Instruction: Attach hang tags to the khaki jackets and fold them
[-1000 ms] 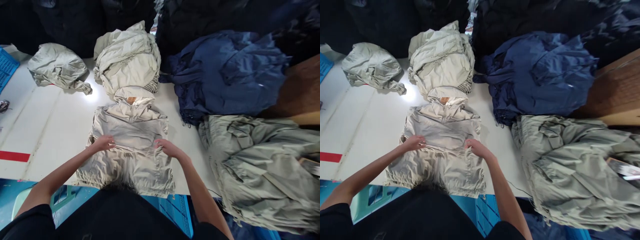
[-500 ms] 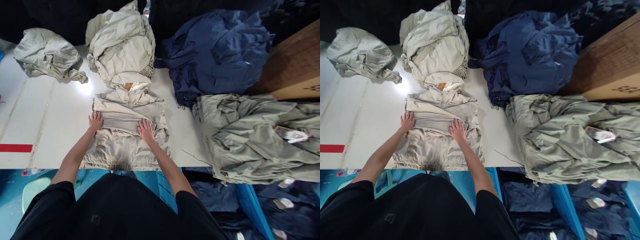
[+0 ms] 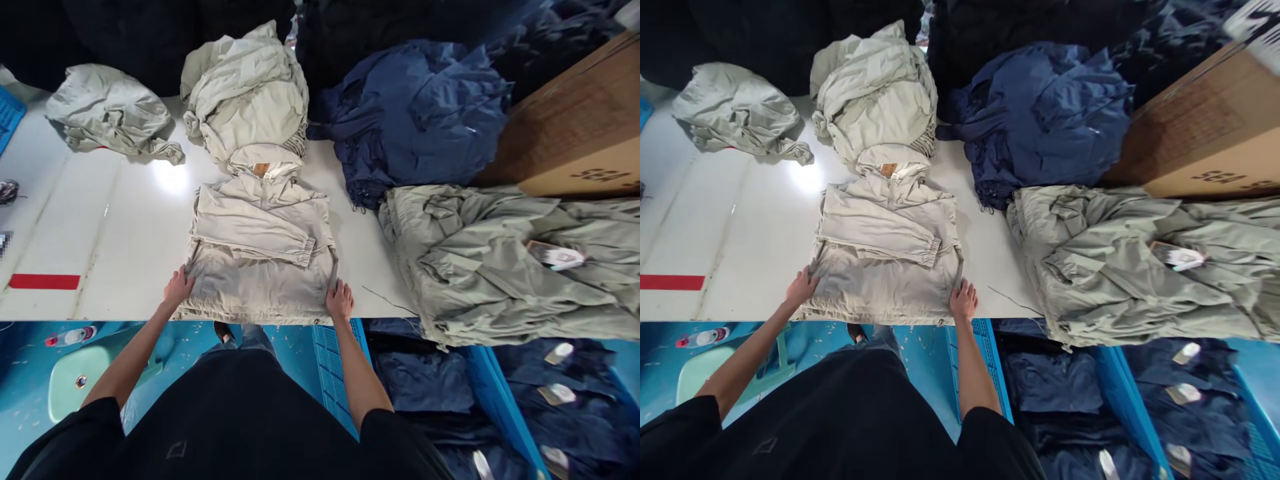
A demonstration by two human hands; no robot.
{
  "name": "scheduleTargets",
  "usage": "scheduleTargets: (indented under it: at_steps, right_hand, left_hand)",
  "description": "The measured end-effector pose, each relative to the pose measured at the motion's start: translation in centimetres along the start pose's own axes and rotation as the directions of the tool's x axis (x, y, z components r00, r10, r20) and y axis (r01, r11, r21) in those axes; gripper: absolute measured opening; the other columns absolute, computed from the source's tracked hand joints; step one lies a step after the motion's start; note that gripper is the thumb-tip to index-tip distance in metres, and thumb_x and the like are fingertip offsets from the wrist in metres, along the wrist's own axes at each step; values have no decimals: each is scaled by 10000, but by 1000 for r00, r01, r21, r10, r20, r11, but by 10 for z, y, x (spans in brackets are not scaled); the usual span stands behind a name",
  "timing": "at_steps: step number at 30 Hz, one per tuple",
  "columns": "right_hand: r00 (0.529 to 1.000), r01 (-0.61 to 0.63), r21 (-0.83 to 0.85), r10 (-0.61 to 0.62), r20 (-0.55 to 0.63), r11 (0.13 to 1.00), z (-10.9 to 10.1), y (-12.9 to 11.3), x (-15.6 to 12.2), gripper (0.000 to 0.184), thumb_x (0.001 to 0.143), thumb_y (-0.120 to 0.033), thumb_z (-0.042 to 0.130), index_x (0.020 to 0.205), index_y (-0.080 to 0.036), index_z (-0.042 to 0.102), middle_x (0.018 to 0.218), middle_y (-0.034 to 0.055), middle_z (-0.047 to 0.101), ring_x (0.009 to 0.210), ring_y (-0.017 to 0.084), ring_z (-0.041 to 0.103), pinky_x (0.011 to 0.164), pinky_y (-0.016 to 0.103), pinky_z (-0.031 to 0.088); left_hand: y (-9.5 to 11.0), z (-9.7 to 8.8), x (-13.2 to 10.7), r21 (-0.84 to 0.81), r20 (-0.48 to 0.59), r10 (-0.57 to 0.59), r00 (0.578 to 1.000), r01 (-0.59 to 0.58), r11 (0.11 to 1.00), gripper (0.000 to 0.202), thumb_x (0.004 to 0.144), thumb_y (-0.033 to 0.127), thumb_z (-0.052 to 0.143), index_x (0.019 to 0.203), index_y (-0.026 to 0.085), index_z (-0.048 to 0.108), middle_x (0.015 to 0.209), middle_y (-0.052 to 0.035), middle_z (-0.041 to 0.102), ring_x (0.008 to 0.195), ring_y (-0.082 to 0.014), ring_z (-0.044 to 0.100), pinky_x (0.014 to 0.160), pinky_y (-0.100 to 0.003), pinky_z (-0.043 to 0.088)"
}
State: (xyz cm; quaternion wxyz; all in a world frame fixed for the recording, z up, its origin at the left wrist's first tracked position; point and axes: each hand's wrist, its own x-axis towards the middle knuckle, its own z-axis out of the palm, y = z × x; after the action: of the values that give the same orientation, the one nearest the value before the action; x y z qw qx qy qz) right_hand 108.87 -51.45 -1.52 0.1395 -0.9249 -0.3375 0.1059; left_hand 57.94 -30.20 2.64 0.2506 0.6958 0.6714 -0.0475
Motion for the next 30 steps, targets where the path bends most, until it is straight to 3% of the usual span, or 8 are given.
scheduleTargets:
  at_steps: [3, 8, 11, 14, 19, 22, 26, 30]
  right_hand:
    - [975, 217, -48, -219, -39, 975, 10, -29, -20, 585, 973, -411, 305, 1517, -202, 352, 1582, 147, 334, 1479, 280, 273, 1164, 531, 281]
    - [824, 530, 19, -520, 226, 848, 37, -81, -56, 539, 971, -405, 404, 1463, -190, 452, 1550, 135, 400, 1449, 271, 344, 1148, 465, 349]
    - [752, 616, 24, -598, 278, 787, 48, -88, -76, 555, 938, -413, 502, 1448, -195, 485, 1577, 123, 357, 1468, 287, 304, 1180, 455, 299]
    - [725, 644, -10, -606, 327, 765, 48, -87, -83, 547, 949, -414, 482, 1444, -182, 496, 1583, 130, 341, 1471, 308, 292, 1173, 474, 301]
    - [661, 725, 36, -709, 247, 688, 34, -122, -84, 513, 994, -385, 378, 1456, -185, 479, 1553, 103, 403, 1454, 263, 335, 1189, 442, 272]
    - [572, 798, 96, -798, 192, 595, 28, -165, -97, 512, 1000, -368, 367, 1464, -177, 468, 1550, 97, 410, 1458, 264, 324, 1189, 435, 268]
    - [410, 875, 201, -895, 176, 440, 29, -219, -131, 505, 1002, -359, 374, 1463, -175, 471, 1544, 112, 416, 1449, 275, 333, 1177, 447, 280]
    - [263, 904, 301, -950, 167, 303, 46, -260, -175, 514, 1003, -369, 381, 1471, -171, 457, 1557, 114, 392, 1454, 282, 313, 1185, 460, 255]
  left_hand:
    - [-4, 11, -12, 7, -45, 55, 997, -55, 998, 614, 982, 482, 304, 1534, 215, 278, 1356, -189, 541, 1222, -342, 566, 985, -446, 466]
    - [-23, 33, -25, -32, -182, 148, 972, -156, 987, 558, 988, 386, 362, 1504, 179, 328, 1337, -171, 553, 1220, -307, 566, 987, -422, 479]
    - [-35, 43, -37, -29, -220, 178, 959, -189, 982, 501, 993, 308, 363, 1478, 183, 376, 1306, -157, 575, 1219, -280, 563, 998, -411, 478]
    - [-45, 49, -50, -36, -213, 189, 959, -201, 979, 482, 1000, 290, 356, 1472, 201, 392, 1279, -148, 590, 1194, -268, 579, 972, -394, 496]
    - [-51, 45, -65, -40, -346, 213, 914, -242, 970, 472, 1001, 311, 374, 1456, 189, 406, 1327, -153, 549, 1207, -255, 575, 1006, -402, 483]
    - [-47, 35, -78, -12, -431, 207, 878, -236, 972, 471, 998, 311, 386, 1444, 164, 417, 1363, -174, 521, 1266, -266, 535, 1042, -422, 461]
    - [-45, 22, -113, 13, -447, 173, 878, -187, 982, 474, 997, 339, 396, 1444, 182, 421, 1402, -173, 499, 1301, -279, 504, 1065, -452, 443]
    - [-66, 19, -153, -25, -476, 87, 875, -112, 993, 490, 999, 352, 395, 1455, 174, 415, 1449, -180, 460, 1346, -287, 459, 1096, -466, 412]
